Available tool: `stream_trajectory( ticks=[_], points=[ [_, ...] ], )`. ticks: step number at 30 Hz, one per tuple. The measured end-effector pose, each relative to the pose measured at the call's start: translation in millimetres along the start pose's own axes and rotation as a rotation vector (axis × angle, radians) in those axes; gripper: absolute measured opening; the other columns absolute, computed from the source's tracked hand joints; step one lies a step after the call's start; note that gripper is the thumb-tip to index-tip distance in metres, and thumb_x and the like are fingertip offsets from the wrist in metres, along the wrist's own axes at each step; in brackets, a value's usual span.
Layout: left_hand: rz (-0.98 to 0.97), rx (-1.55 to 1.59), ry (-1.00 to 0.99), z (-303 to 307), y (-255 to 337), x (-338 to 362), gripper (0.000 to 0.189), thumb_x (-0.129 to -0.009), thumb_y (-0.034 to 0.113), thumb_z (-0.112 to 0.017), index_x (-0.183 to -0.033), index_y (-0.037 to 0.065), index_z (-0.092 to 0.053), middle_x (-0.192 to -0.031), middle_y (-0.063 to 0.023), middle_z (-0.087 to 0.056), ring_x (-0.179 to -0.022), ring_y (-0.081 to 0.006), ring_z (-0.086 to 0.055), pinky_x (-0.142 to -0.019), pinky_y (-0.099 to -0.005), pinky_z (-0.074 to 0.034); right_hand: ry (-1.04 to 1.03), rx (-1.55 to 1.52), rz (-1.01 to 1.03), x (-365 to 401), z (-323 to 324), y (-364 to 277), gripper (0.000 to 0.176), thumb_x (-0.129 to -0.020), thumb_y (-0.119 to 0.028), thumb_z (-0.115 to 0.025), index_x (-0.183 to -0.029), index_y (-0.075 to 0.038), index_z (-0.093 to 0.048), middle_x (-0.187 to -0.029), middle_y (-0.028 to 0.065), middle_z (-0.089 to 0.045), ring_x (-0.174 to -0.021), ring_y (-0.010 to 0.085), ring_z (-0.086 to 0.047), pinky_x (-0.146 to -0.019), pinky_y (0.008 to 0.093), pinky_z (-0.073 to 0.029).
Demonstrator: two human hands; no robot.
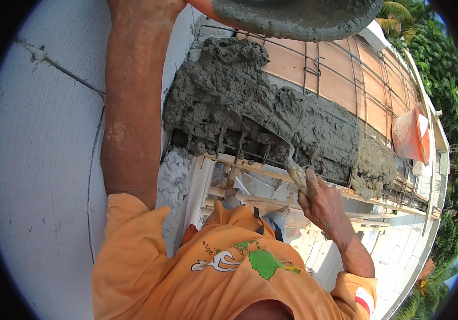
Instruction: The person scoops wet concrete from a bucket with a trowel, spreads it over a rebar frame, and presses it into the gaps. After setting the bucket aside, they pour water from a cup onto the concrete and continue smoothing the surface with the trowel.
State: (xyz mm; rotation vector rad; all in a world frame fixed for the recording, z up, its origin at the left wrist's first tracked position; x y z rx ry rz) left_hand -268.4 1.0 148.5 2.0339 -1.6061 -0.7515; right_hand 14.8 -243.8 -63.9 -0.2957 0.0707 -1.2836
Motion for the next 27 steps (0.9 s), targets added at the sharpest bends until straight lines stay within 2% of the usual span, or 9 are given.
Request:
stream_trajectory(
  ticks=[2,7,9,13,15,18,20,22,27],
  points=[
    [-0.407,-0.019,-0.511,8.3,-14.5,0.9,0.027,-0.090,0.006,-0.060,-0.115,-0.006,-0.057,-0.106,-0.0184,-0.065,-0.097,-0.0280,-0.064,-0.090,-0.0400,-0.052,-0.045,0.102,-0.033,15.9,-7.1,-10.5,0.062,-0.083,-0.020,-0.069,-0.134,0.004,-0.043,-0.085,0.0167,-0.060,-0.060,0.0355,-0.064,-0.050,0.0466,-0.051],
    [-0.415,-0.031,-0.498,13.3,-16.4,-3.6,0.028,-0.090,0.006,-0.060,-0.116,-0.005,-0.058,-0.107,-0.0175,-0.065,-0.098,-0.0275,-0.064,-0.089,-0.0390,-0.052,-0.021,-0.038,-0.009,10.8,12.3,-8.4,0.062,-0.083,-0.020,-0.069,-0.135,0.004,-0.043,-0.085,0.0159,-0.059,-0.058,0.0345,-0.063,-0.049,0.0458,-0.050],
    [-0.430,-0.045,-0.507,10.7,-16.1,-2.5,0.030,-0.090,0.007,-0.060,-0.118,-0.005,-0.058,-0.108,-0.0174,-0.065,-0.098,-0.0275,-0.064,-0.090,-0.0387,-0.051,0.149,0.021,-0.055,-6.1,20.4,-8.4,0.060,-0.083,-0.018,-0.068,-0.134,0.004,-0.044,-0.083,0.0152,-0.059,-0.057,0.0329,-0.063,-0.048,0.0447,-0.049],
    [-0.460,-0.043,-0.494,4.9,-15.9,10.0,0.036,-0.089,0.006,-0.060,-0.123,-0.007,-0.056,-0.113,-0.0178,-0.065,-0.101,-0.0270,-0.063,-0.092,-0.0378,-0.050,-0.007,0.160,0.042,-12.5,-13.8,-17.5,0.058,-0.084,-0.017,-0.067,-0.133,0.005,-0.045,-0.081,0.0153,-0.058,-0.058,0.0321,-0.062,-0.049,0.0437,-0.049],
    [-0.509,-0.053,-0.458,9.7,-10.3,6.8,0.038,-0.089,0.006,-0.061,-0.124,-0.007,-0.056,-0.114,-0.0178,-0.064,-0.102,-0.0266,-0.063,-0.093,-0.0375,-0.050,-0.025,0.117,0.062,-12.0,7.2,-14.8,0.059,-0.084,-0.017,-0.067,-0.133,0.005,-0.045,-0.083,0.0163,-0.059,-0.060,0.0334,-0.063,-0.050,0.0442,-0.050],
    [-0.552,-0.114,-0.354,5.5,-5.4,6.2,0.038,-0.089,0.004,-0.060,-0.125,-0.008,-0.055,-0.114,-0.0172,-0.064,-0.103,-0.0249,-0.063,-0.093,-0.0364,-0.050,0.132,0.037,-0.027,-35.0,33.8,7.1,0.057,-0.083,-0.016,-0.067,-0.132,0.004,-0.045,-0.087,0.0208,-0.063,-0.066,0.0377,-0.066,-0.055,0.0470,-0.052],
    [-0.563,-0.102,-0.349,2.6,-2.8,8.3,0.038,-0.089,0.003,-0.061,-0.125,-0.008,-0.055,-0.114,-0.0170,-0.064,-0.102,-0.0246,-0.063,-0.092,-0.0361,-0.050,0.255,-0.062,-0.066,-79.2,50.1,26.4,0.050,-0.084,-0.016,-0.065,-0.126,0.006,-0.049,-0.084,0.0256,-0.065,-0.070,0.0430,-0.066,-0.061,0.0498,-0.052],
    [-0.572,-0.081,-0.335,4.6,-0.3,5.8,0.038,-0.089,0.003,-0.061,-0.125,-0.008,-0.055,-0.114,-0.0167,-0.064,-0.102,-0.0244,-0.063,-0.092,-0.0358,-0.050,0.216,-0.108,-0.219,-132.1,50.1,49.3,0.040,-0.086,-0.019,-0.062,-0.114,0.008,-0.054,-0.081,0.0290,-0.066,-0.075,0.0467,-0.065,-0.065,0.0520,-0.052],
    [-0.507,-0.105,-0.240,6.0,4.0,-2.0,0.040,-0.089,0.002,-0.061,-0.127,-0.009,-0.054,-0.116,-0.0167,-0.064,-0.103,-0.0236,-0.063,-0.092,-0.0346,-0.050,0.144,-0.117,-0.180,-189.3,15.6,31.3,0.036,-0.088,-0.023,-0.060,-0.101,0.010,-0.055,-0.077,0.0301,-0.065,-0.076,0.0484,-0.065,-0.067,0.0538,-0.052]
  ],
)
Point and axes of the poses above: each hand's wrist, its own x-axis away from the middle knuckle, its own z-axis out of the back of the hand, y = z × x, the point moved 4 cm from there along -x, towards the middle knuckle
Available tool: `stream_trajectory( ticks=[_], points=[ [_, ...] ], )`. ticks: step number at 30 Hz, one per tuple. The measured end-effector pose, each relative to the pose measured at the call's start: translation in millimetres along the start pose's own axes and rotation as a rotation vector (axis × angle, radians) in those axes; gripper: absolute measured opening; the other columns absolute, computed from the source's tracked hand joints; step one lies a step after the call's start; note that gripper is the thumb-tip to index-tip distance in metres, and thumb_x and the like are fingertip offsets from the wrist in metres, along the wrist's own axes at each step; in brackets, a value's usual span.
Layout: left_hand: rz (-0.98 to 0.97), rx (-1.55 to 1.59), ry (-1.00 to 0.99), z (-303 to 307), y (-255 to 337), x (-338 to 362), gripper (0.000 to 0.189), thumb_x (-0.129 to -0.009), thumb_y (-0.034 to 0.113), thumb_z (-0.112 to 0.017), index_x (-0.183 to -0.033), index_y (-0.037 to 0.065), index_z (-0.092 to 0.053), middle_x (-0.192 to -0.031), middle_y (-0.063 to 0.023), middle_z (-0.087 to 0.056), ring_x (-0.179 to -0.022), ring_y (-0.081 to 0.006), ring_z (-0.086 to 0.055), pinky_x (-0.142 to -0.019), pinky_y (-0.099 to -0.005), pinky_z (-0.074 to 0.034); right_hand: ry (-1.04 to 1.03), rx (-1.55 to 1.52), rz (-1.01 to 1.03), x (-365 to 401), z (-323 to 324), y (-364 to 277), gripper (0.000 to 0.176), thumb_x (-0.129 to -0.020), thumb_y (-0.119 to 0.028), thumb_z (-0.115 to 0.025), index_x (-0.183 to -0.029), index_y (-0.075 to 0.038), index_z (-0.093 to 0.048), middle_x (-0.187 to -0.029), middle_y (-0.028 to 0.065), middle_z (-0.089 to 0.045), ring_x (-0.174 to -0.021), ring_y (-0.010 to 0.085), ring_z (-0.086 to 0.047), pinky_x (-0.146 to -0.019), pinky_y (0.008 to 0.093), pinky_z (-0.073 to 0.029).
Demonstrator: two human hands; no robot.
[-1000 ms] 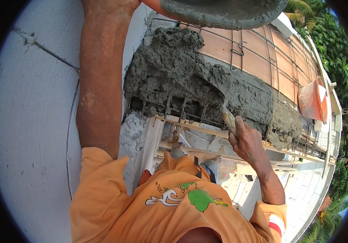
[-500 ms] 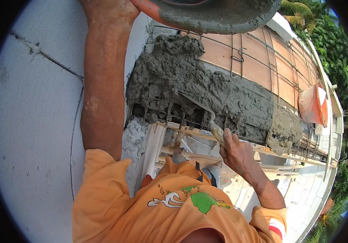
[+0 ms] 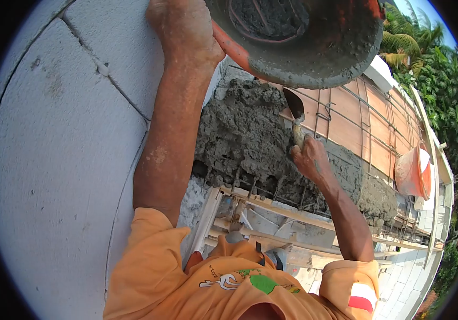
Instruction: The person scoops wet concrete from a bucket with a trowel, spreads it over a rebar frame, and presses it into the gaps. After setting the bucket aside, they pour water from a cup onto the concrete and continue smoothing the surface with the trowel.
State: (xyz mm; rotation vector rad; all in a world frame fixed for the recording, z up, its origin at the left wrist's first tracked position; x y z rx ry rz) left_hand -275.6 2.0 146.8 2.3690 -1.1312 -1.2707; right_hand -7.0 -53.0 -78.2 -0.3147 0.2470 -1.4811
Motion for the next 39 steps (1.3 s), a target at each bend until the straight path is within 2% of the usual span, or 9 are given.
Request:
stream_trajectory(
  ticks=[11,17,20,22,24,28,31,33,39],
  points=[
    [-0.045,0.008,-0.028,4.8,8.0,7.6,0.039,-0.089,0.002,-0.061,-0.126,-0.009,-0.055,-0.115,-0.0165,-0.064,-0.102,-0.0239,-0.063,-0.093,-0.0344,-0.049,0.013,-0.097,0.133,-20.9,-48.7,-98.6,0.035,-0.089,-0.021,-0.057,-0.101,0.011,-0.052,-0.079,0.0319,-0.064,-0.078,0.0484,-0.065,-0.071,0.0559,-0.050],
    [-0.022,0.045,-0.039,-5.6,2.2,6.4,0.039,-0.088,0.001,-0.062,-0.125,-0.009,-0.055,-0.114,-0.0162,-0.064,-0.102,-0.0236,-0.063,-0.093,-0.0341,-0.049,0.033,-0.148,0.133,20.3,-1.1,-74.7,0.033,-0.088,-0.018,-0.059,-0.102,0.011,-0.051,-0.073,0.0278,-0.065,-0.071,0.0436,-0.068,-0.061,0.0492,-0.055],
    [-0.022,-0.002,-0.002,-7.2,0.3,8.5,0.039,-0.088,0.001,-0.062,-0.125,-0.009,-0.055,-0.115,-0.0163,-0.064,-0.102,-0.0238,-0.063,-0.092,-0.0342,-0.050,0.128,-0.140,0.035,26.6,-3.3,-66.9,0.032,-0.088,-0.017,-0.059,-0.102,0.011,-0.051,-0.072,0.0266,-0.065,-0.071,0.0432,-0.068,-0.061,0.0483,-0.055],
    [-0.018,-0.008,-0.007,-9.7,-0.5,7.4,0.039,-0.088,0.001,-0.061,-0.125,-0.009,-0.055,-0.115,-0.0165,-0.064,-0.102,-0.0238,-0.063,-0.092,-0.0343,-0.050,0.024,-0.104,0.062,22.9,-30.0,-81.3,0.033,-0.087,-0.016,-0.060,-0.103,0.011,-0.051,-0.074,0.0260,-0.065,-0.069,0.0417,-0.069,-0.058,0.0482,-0.056],
    [-0.012,0.053,-0.106,-6.3,-2.3,4.2,0.039,-0.088,0.001,-0.061,-0.126,-0.009,-0.054,-0.115,-0.0165,-0.064,-0.101,-0.0239,-0.063,-0.092,-0.0347,-0.050,0.026,0.044,0.196,33.4,-49.4,-109.5,0.029,-0.083,-0.012,-0.061,-0.101,0.010,-0.051,-0.079,0.0249,-0.065,-0.068,0.0391,-0.070,-0.055,0.0466,-0.056],
    [0.002,0.072,-0.173,-6.6,-0.9,-1.1,0.040,-0.089,0.001,-0.061,-0.126,-0.009,-0.053,-0.114,-0.0164,-0.064,-0.102,-0.0240,-0.063,-0.092,-0.0350,-0.050,0.055,0.194,0.370,58.1,-45.3,-124.6,0.050,-0.080,-0.003,-0.060,-0.122,0.021,-0.047,-0.078,0.0220,-0.062,-0.062,0.0318,-0.068,-0.050,0.0401,-0.056],
    [0.194,0.113,0.055,-4.8,-3.6,0.8,0.040,-0.089,0.001,-0.060,-0.126,-0.009,-0.053,-0.113,-0.0163,-0.064,-0.103,-0.0243,-0.063,-0.092,-0.0353,-0.051,0.085,0.378,0.503,84.7,-47.3,-119.5,0.056,-0.081,-0.002,-0.059,-0.130,0.021,-0.045,-0.076,0.0170,-0.059,-0.057,0.0224,-0.065,-0.046,0.0344,-0.053],
    [-0.093,0.161,-0.207,-10.1,-0.4,14.0,0.037,-0.089,0.003,-0.061,-0.124,-0.009,-0.055,-0.113,-0.0157,-0.063,-0.101,-0.0238,-0.062,-0.092,-0.0351,-0.050,0.070,0.466,0.542,99.4,-42.6,-118.7,0.054,-0.080,-0.002,-0.059,-0.129,0.020,-0.048,-0.075,0.0144,-0.058,-0.057,0.0187,-0.063,-0.045,0.0318,-0.051],
    [-0.052,0.013,-0.231,2.3,-12.8,-4.2,0.034,-0.090,0.005,-0.062,-0.121,-0.008,-0.057,-0.111,-0.0140,-0.064,-0.100,-0.0229,-0.062,-0.091,-0.0346,-0.049,0.004,0.571,0.644,133.7,-34.0,-105.4,0.056,-0.080,-0.005,-0.060,-0.130,0.017,-0.050,-0.077,0.0105,-0.055,-0.057,0.0140,-0.059,-0.046,0.0276,-0.049]
  ],
)
Point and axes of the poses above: each hand's wrist, its own x-axis away from the middle knuckle, its own z-axis out of the back of the hand, y = z × x, the point moved 4 cm from there along -x, towards the middle knuckle
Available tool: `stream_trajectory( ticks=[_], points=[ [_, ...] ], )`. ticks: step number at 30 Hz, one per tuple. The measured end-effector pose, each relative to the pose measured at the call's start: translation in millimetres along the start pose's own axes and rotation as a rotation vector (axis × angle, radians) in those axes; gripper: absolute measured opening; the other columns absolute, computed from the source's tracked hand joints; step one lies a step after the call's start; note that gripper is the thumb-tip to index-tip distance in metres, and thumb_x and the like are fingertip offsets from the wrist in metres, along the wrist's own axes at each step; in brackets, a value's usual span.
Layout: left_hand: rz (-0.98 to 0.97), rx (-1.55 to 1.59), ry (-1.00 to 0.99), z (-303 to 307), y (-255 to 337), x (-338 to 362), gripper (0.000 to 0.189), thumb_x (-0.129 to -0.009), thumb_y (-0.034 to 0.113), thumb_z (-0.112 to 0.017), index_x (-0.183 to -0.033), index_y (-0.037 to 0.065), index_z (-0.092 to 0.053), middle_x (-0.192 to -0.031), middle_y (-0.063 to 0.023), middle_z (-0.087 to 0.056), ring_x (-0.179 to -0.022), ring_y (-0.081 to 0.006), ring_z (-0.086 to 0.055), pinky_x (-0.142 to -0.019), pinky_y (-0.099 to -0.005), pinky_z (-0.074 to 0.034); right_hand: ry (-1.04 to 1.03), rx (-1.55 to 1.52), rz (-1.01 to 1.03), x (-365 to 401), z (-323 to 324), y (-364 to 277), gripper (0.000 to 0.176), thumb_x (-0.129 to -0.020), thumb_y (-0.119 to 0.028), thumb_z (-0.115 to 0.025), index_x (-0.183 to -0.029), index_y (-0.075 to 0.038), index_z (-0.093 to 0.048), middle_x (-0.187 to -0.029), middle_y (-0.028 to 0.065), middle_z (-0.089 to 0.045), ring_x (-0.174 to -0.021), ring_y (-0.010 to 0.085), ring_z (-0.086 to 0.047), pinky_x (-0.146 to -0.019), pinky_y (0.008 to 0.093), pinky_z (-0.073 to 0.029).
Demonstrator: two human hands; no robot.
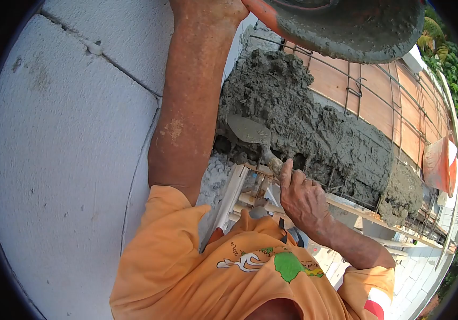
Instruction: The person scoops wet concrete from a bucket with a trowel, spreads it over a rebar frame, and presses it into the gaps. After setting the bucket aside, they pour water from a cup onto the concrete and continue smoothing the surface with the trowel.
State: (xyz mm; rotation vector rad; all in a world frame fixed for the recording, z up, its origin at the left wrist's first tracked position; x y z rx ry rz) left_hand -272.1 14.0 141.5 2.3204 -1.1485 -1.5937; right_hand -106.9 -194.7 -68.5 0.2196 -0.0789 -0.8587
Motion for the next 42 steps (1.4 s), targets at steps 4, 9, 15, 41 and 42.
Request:
stream_trajectory(
  ticks=[4,9,15,41,42],
  points=[
    [0.004,-0.020,0.014,-2.1,-1.7,4.4,0.035,-0.090,0.005,-0.062,-0.122,-0.008,-0.057,-0.110,-0.0139,-0.064,-0.099,-0.0228,-0.062,-0.091,-0.0348,-0.049,-0.023,-0.114,-0.016,10.9,2.1,0.0,0.059,-0.080,-0.005,-0.061,-0.132,0.018,-0.047,-0.077,0.0105,-0.054,-0.058,0.0161,-0.060,-0.046,0.0314,-0.051],
    [0.019,0.028,-0.028,0.8,-3.6,4.7,0.036,-0.091,0.004,-0.060,-0.124,-0.008,-0.056,-0.111,-0.0150,-0.064,-0.100,-0.0235,-0.062,-0.091,-0.0353,-0.050,0.035,-0.239,-0.071,9.8,20.2,26.4,0.060,-0.080,-0.004,-0.059,-0.133,0.018,-0.044,-0.078,0.0113,-0.055,-0.058,0.0182,-0.062,-0.048,0.0331,-0.052],
    [0.020,0.082,0.033,-2.0,-3.5,7.7,0.038,-0.089,0.002,-0.061,-0.125,-0.009,-0.055,-0.112,-0.0152,-0.064,-0.099,-0.0226,-0.063,-0.089,-0.0326,-0.050,-0.119,-0.084,0.003,-6.9,-1.9,10.3,0.058,-0.080,-0.003,-0.059,-0.133,0.017,-0.045,-0.081,0.0114,-0.055,-0.062,0.0188,-0.063,-0.052,0.0309,-0.052],
    [0.089,0.022,0.202,5.1,-0.3,8.4,0.038,-0.086,0.000,-0.064,-0.123,-0.007,-0.057,-0.109,-0.0137,-0.065,-0.097,-0.0220,-0.064,-0.086,-0.0326,-0.052,-0.179,0.244,0.467,-132.9,90.1,57.7,0.006,-0.082,-0.014,-0.070,-0.083,-0.015,-0.076,-0.085,0.0022,-0.073,-0.091,0.0212,-0.072,-0.077,0.0362,-0.057],
    [0.085,0.025,0.195,3.4,1.1,5.1,0.038,-0.086,0.000,-0.064,-0.123,-0.007,-0.057,-0.109,-0.0137,-0.065,-0.097,-0.0220,-0.064,-0.086,-0.0326,-0.052,-0.032,0.175,0.552,-140.4,81.6,55.4,0.006,-0.080,-0.011,-0.069,-0.076,-0.012,-0.073,-0.078,0.0039,-0.071,-0.083,0.0227,-0.072,-0.071,0.0377,-0.057]
  ],
)
Point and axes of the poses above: each hand's wrist, its own x-axis away from the middle knuckle, its own z-axis out of the back of the hand, y = z × x, the point moved 4 cm from there along -x, towards the middle knuckle
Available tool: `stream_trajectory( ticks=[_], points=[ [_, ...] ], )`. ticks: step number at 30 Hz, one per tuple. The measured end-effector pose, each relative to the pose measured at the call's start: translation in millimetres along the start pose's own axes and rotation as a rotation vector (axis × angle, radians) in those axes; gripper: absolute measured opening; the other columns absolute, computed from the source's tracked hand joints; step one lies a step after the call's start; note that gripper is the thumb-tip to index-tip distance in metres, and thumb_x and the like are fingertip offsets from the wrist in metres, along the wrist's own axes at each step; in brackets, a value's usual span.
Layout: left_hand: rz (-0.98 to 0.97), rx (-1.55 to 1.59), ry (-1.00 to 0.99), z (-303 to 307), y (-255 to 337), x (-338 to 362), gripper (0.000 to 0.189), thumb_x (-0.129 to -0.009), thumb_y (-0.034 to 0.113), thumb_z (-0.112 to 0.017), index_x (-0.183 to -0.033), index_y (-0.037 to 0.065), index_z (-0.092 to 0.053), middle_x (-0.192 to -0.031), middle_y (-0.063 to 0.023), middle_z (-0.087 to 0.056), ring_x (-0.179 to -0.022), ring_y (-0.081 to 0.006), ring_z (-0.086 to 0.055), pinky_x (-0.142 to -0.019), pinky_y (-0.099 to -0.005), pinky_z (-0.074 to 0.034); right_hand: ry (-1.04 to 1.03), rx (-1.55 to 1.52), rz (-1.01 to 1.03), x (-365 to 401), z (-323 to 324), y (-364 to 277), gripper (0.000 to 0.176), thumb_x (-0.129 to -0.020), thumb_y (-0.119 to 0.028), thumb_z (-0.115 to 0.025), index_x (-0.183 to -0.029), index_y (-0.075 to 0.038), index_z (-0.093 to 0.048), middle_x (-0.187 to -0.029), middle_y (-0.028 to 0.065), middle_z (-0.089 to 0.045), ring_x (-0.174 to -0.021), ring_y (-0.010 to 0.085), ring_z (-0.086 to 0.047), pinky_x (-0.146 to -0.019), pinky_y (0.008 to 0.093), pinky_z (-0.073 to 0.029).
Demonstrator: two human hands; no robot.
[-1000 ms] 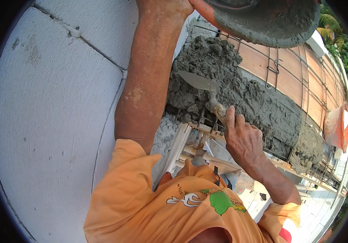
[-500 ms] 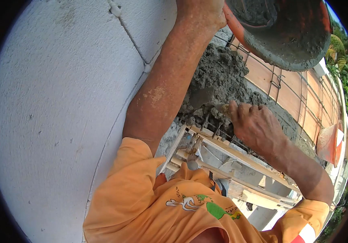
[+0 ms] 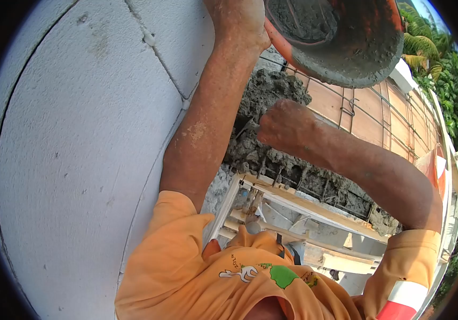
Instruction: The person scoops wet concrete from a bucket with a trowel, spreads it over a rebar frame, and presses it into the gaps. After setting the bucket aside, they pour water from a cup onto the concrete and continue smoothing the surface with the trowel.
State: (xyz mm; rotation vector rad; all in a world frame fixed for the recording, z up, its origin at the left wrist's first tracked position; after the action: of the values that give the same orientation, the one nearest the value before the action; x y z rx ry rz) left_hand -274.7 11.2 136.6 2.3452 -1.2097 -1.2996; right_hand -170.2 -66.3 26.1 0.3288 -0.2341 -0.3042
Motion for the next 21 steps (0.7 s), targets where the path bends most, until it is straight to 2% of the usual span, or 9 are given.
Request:
stream_trajectory(
  ticks=[2,4,5,10,11,13,15,17,21],
  points=[
    [0.040,-0.001,0.013,-0.3,3.4,3.5,0.038,-0.086,0.000,-0.065,-0.122,-0.007,-0.058,-0.109,-0.0132,-0.065,-0.097,-0.0219,-0.064,-0.086,-0.0328,-0.052,0.161,-0.046,0.081,-4.3,4.8,-9.1,0.009,-0.078,-0.009,-0.068,-0.069,-0.009,-0.071,-0.072,0.0055,-0.069,-0.074,0.0243,-0.071,-0.064,0.0392,-0.057],
    [0.047,0.020,0.008,1.3,1.8,8.0,0.038,-0.085,0.000,-0.065,-0.122,-0.007,-0.058,-0.108,-0.0128,-0.065,-0.097,-0.0217,-0.063,-0.087,-0.0324,-0.051,-0.239,-0.024,-0.018,-1.6,-3.5,-8.6,0.009,-0.082,-0.012,-0.068,-0.083,-0.015,-0.077,-0.087,0.0056,-0.074,-0.090,0.0222,-0.072,-0.076,0.0378,-0.057],
    [0.043,0.051,0.012,0.4,1.3,7.5,0.038,-0.085,0.000,-0.065,-0.121,-0.007,-0.059,-0.108,-0.0125,-0.065,-0.097,-0.0215,-0.063,-0.087,-0.0320,-0.051,-0.241,-0.016,-0.026,5.4,9.7,-3.8,0.009,-0.082,-0.012,-0.068,-0.083,-0.015,-0.077,-0.087,0.0056,-0.074,-0.090,0.0222,-0.072,-0.076,0.0378,-0.057],
    [-0.011,-0.034,0.077,-0.4,10.4,10.5,0.037,-0.084,0.000,-0.065,-0.120,-0.007,-0.059,-0.108,-0.0124,-0.066,-0.097,-0.0214,-0.062,-0.088,-0.0317,-0.049,0.030,0.058,-0.210,23.6,37.9,17.5,0.004,-0.079,-0.009,-0.069,-0.077,-0.011,-0.072,-0.074,0.0055,-0.068,-0.083,0.0228,-0.071,-0.072,0.0378,-0.057],
    [-0.039,-0.023,0.050,-2.9,13.5,9.9,0.037,-0.084,0.000,-0.065,-0.120,-0.007,-0.059,-0.108,-0.0124,-0.066,-0.097,-0.0214,-0.062,-0.089,-0.0317,-0.049,0.029,0.062,-0.208,26.3,22.7,15.7,0.004,-0.079,-0.009,-0.069,-0.077,-0.011,-0.072,-0.074,0.0055,-0.068,-0.083,0.0228,-0.071,-0.072,0.0378,-0.057],
    [-0.044,-0.010,0.023,-2.5,14.0,3.0,0.037,-0.084,0.000,-0.065,-0.120,-0.007,-0.059,-0.109,-0.0127,-0.066,-0.098,-0.0215,-0.062,-0.089,-0.0316,-0.049,0.285,0.016,-0.161,29.4,-11.7,1.3,0.003,-0.079,-0.007,-0.067,-0.077,-0.009,-0.068,-0.072,0.0042,-0.065,-0.080,0.0240,-0.070,-0.070,0.0375,-0.057],
    [-0.033,-0.007,-0.004,-2.6,14.5,3.9,0.037,-0.084,0.000,-0.065,-0.120,-0.007,-0.059,-0.109,-0.0129,-0.066,-0.098,-0.0216,-0.062,-0.089,-0.0316,-0.049,0.189,-0.030,-0.146,32.6,-17.9,-17.0,0.003,-0.079,-0.003,-0.065,-0.081,-0.006,-0.064,-0.075,0.0077,-0.064,-0.079,0.0237,-0.069,-0.066,0.0350,-0.057],
    [-0.062,-0.004,0.023,-6.6,20.4,9.0,0.038,-0.085,0.000,-0.065,-0.121,-0.008,-0.058,-0.110,-0.0138,-0.066,-0.099,-0.0218,-0.063,-0.089,-0.0314,-0.050,-0.049,-0.063,-0.286,41.2,-20.4,-24.3,0.021,-0.079,-0.001,-0.063,-0.100,0.002,-0.066,-0.076,0.0119,-0.063,-0.078,0.0221,-0.069,-0.061,0.0328,-0.056],
    [-0.051,0.007,0.033,-2.5,17.6,8.7,0.039,-0.085,-0.001,-0.064,-0.123,-0.008,-0.057,-0.110,-0.0146,-0.066,-0.100,-0.0219,-0.063,-0.089,-0.0316,-0.050,-0.070,0.077,-0.251,68.5,0.6,-49.7,0.041,-0.079,0.002,-0.062,-0.119,0.012,-0.059,-0.076,0.0143,-0.062,-0.077,0.0209,-0.069,-0.056,0.0318,-0.054]
  ],
)
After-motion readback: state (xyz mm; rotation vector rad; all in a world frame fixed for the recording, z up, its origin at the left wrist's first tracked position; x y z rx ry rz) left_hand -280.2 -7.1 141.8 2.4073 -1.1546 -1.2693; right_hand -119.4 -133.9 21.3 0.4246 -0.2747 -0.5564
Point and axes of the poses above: each hand's wrist, its own x-axis away from the middle knuckle, its own z-axis out of the back of the hand, y = z × x, the point moved 4 cm from there along -x, towards the middle knuckle
